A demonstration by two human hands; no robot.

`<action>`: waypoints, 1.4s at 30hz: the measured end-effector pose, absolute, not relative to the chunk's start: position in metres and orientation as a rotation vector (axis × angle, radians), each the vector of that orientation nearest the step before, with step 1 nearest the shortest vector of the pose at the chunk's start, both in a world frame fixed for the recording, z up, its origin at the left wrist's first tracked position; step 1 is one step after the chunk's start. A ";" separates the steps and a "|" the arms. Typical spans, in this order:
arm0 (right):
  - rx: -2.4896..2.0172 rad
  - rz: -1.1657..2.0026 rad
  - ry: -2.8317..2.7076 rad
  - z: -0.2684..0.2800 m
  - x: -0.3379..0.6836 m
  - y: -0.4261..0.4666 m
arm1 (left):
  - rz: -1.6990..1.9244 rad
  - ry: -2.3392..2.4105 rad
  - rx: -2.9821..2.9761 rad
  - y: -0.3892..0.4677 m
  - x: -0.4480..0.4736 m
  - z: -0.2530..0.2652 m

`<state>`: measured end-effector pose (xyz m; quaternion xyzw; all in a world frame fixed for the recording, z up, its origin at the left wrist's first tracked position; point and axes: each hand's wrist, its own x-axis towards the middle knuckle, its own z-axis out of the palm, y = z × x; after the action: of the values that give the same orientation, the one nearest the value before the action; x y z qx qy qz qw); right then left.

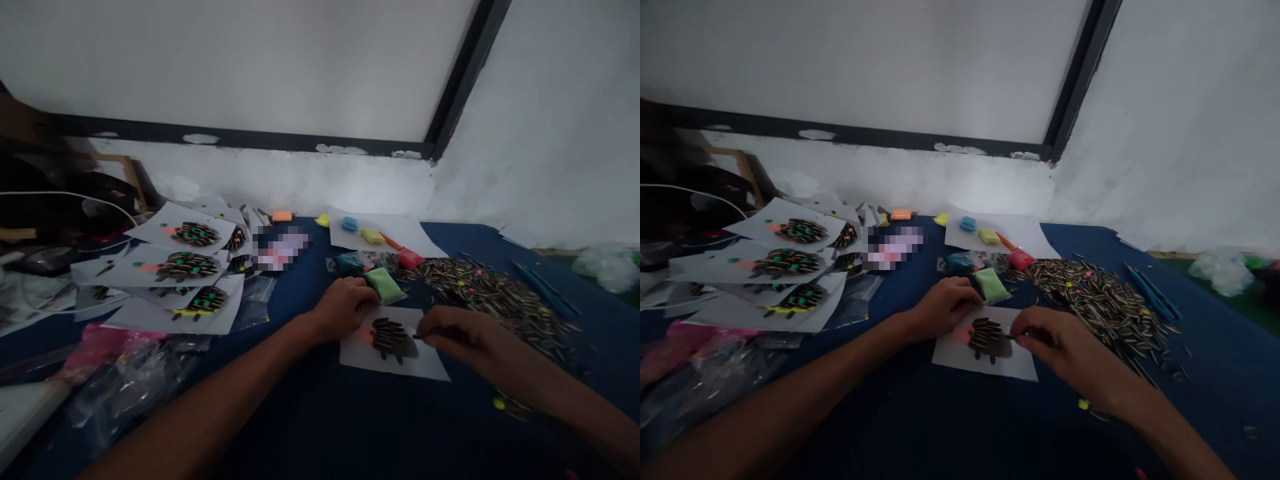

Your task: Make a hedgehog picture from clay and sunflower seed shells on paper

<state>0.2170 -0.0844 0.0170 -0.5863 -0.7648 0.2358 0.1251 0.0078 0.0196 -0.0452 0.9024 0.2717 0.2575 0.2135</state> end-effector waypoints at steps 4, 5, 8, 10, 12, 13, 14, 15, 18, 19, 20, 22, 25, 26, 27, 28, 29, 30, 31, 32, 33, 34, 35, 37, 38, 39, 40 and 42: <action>-1.730 0.609 -2.241 0.013 0.208 -0.088 | 0.724 0.747 2.503 0.020 0.008 -0.048; -1.733 0.590 -2.248 0.011 0.206 -0.089 | 0.724 0.750 2.502 0.021 0.008 -0.048; -1.719 0.483 -2.279 0.009 0.202 -0.089 | 0.715 0.753 2.498 0.020 0.008 -0.047; -1.697 0.395 -2.308 0.009 0.199 -0.090 | 0.709 0.749 2.494 0.020 0.008 -0.047; -1.674 0.328 -2.329 0.008 0.198 -0.090 | 0.712 0.748 2.497 0.020 0.007 -0.046; -1.670 0.307 -2.334 0.007 0.197 -0.090 | 0.713 0.753 2.498 0.020 0.007 -0.046; -1.666 0.290 -2.336 0.007 0.197 -0.090 | 0.713 0.755 2.501 0.020 0.008 -0.047; -1.664 0.280 -2.337 0.006 0.196 -0.090 | 0.712 0.757 2.502 0.020 0.008 -0.047; -1.638 0.270 -2.351 0.005 0.195 -0.090 | 0.718 0.754 2.503 0.020 0.008 -0.047; -1.626 0.270 -2.361 0.004 0.195 -0.091 | 0.722 0.750 2.503 0.020 0.008 -0.047; -1.623 0.267 -2.372 0.004 0.194 -0.091 | 0.723 0.749 2.502 0.020 0.008 -0.046; -1.628 0.259 -2.392 0.003 0.193 -0.091 | 0.717 0.750 2.501 0.020 0.008 -0.046; -1.633 0.211 -2.406 0.002 0.192 -0.091 | 0.704 0.752 2.502 0.020 0.008 -0.046; -1.631 0.199 -2.413 0.001 0.192 -0.091 | 0.708 0.750 2.503 0.021 0.008 -0.047; -1.623 0.187 -2.420 0.000 0.192 -0.091 | 0.714 0.746 2.504 0.021 0.008 -0.047; -1.613 0.174 -2.426 0.000 0.192 -0.092 | 0.720 0.742 2.503 0.021 0.008 -0.047; -1.601 0.163 -2.432 -0.001 0.191 -0.092 | 0.725 0.740 2.501 0.021 0.008 -0.048; -1.587 0.150 -2.438 -0.001 0.191 -0.092 | 0.727 0.739 2.499 0.021 0.008 -0.048; -1.573 0.126 -2.439 -0.002 0.191 -0.093 | 0.727 0.739 2.497 0.021 0.008 -0.048; -1.562 0.101 -2.441 -0.002 0.190 -0.093 | 0.727 0.739 2.496 0.021 0.008 -0.048; -1.555 0.075 -2.447 -0.003 0.189 -0.093 | 0.728 0.738 2.496 0.021 0.008 -0.047; -1.554 0.053 -2.453 -0.003 0.189 -0.094 | 0.730 0.737 2.496 0.020 0.008 -0.047; -1.552 0.032 -2.459 -0.003 0.188 -0.094 | 0.729 0.738 2.497 0.020 0.008 -0.047; -1.545 -0.005 -2.473 -0.003 0.187 -0.095 | 0.727 0.746 2.499 0.020 0.008 -0.047; -1.541 -0.018 -2.481 -0.003 0.186 -0.095 | 0.726 0.750 2.500 0.020 0.008 -0.047; -1.537 -0.029 -2.490 -0.003 0.186 -0.096 | 0.724 0.752 2.503 0.020 0.008 -0.047; -1.533 -0.035 -2.501 -0.003 0.185 -0.096 | 0.723 0.751 2.507 0.020 0.008 -0.048; -1.531 -0.044 -2.517 -0.003 0.183 -0.097 | 0.729 0.745 2.513 0.021 0.008 -0.049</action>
<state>0.1834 -0.0967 -0.0027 -0.5172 -0.8502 -0.0149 0.0972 0.0082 0.0208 -0.0486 0.9033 0.2679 0.2619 0.2091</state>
